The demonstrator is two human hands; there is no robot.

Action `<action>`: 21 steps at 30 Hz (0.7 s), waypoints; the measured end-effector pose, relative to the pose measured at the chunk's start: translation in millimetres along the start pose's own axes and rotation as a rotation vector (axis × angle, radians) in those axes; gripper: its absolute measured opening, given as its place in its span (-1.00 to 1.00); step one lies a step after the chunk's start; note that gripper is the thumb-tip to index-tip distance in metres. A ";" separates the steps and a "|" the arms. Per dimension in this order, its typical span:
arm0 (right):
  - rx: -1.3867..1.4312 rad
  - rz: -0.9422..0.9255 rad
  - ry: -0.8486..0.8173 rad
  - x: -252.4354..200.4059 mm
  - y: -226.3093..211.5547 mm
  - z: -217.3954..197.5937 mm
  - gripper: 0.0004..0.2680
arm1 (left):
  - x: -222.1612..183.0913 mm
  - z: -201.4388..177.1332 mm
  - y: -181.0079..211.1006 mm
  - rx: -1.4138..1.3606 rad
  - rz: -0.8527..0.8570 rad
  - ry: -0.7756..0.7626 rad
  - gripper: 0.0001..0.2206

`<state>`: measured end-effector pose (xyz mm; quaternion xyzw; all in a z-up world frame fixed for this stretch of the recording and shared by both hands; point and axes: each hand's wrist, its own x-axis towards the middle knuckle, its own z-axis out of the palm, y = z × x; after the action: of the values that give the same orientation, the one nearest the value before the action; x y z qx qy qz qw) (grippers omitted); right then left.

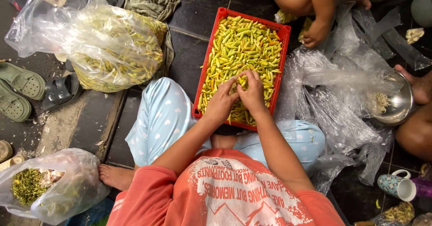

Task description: The person picks up handfuls of small yellow peppers from a red crate and places them into small clear plastic bags by hand while sitting on the floor.

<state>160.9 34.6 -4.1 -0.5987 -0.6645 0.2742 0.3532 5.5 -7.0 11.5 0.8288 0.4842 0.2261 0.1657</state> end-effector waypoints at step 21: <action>0.404 -0.064 0.015 -19.3 -19.3 -4.6 -0.73 | -4.2 20.0 -14.3 -0.060 0.067 0.289 -0.93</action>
<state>153.6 12.7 11.2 -0.4964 -0.6121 0.3860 0.4796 4.0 -5.1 -13.3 0.7981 0.4681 0.3628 0.1113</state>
